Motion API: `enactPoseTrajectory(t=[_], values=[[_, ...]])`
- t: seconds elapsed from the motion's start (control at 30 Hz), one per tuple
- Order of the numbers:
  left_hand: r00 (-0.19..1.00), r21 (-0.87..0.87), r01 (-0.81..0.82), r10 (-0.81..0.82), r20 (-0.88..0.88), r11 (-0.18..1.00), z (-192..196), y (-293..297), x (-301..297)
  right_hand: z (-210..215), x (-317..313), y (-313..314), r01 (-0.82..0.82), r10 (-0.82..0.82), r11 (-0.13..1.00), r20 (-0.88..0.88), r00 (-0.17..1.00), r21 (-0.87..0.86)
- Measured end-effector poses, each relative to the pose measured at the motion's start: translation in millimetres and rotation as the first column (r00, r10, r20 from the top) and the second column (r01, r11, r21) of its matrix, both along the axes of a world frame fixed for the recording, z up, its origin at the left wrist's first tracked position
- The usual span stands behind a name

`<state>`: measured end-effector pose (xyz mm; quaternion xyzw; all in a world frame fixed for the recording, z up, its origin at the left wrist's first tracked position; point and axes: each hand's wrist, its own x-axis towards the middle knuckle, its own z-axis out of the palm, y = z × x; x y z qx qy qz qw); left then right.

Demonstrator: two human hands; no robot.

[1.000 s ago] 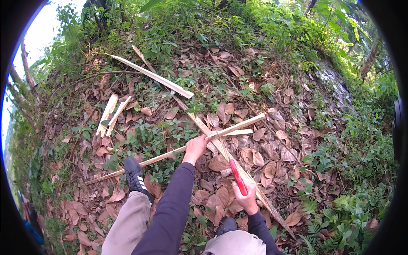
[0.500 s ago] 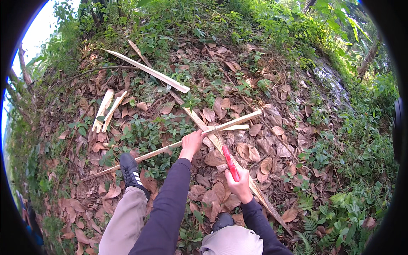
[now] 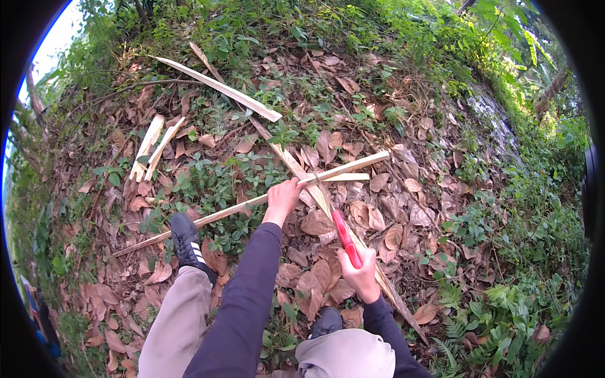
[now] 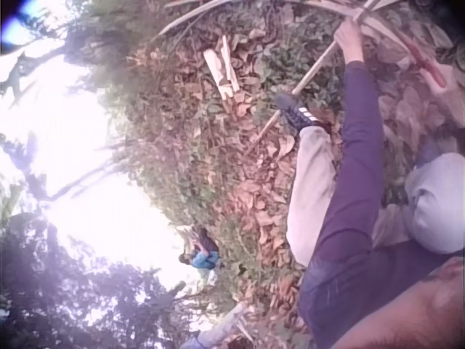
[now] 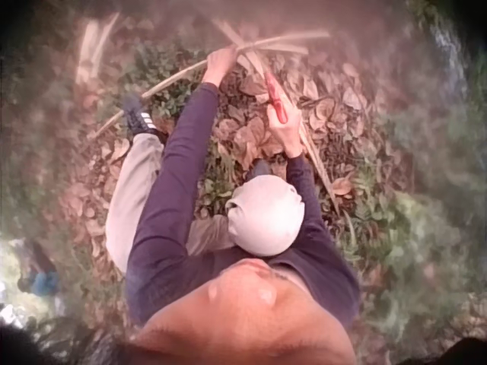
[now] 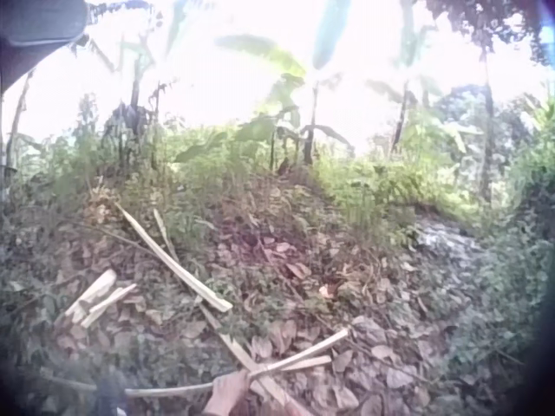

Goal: The person uses a red machete to split long bamboo strips into thinner slats. They hold the bamboo against the ground and repeatedly strike it with the blade to separate the layers. The person works in a seated position on the forest floor, surrounded by cut bamboo pieces.

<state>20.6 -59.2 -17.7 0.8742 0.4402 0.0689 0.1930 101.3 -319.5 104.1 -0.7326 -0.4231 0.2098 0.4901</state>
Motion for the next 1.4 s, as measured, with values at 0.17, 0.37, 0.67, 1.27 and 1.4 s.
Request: enactPoseTrajectory(t=[0.17, 0.37, 0.67, 1.27, 1.4], values=[[1.0, -0.065, 0.025, -0.025, 0.015, 0.998, 1, 0, -2, -11, 6, 41, -0.01, 0.006, 0.999, 0.093, 0.996, 0.047], [0.999, 0.033, 0.015, -0.017, 0.04, 0.999, 0, -4, -4, -11, -5, 11, -0.012, 0.011, 0.999, 0.047, 0.999, 0.03], [1.0, -0.014, 0.007, -0.007, 0.008, 1.0, 3, 0, -6, -12, -6, 8, -0.027, 0.025, 0.999, 0.064, 0.998, 0.034], [0.999, -0.089, 0.041, -0.041, 0.007, 0.995, -3, 1, -9, -3, 2, 61, 0.003, -0.008, 0.998, 0.076, 0.997, 0.059], [1.0, -0.07, 0.017, -0.017, 0.005, 0.997, 1, -3, -5, -10, -8, 15, -0.007, 0.008, 1.0, 0.037, 0.999, -0.009]])
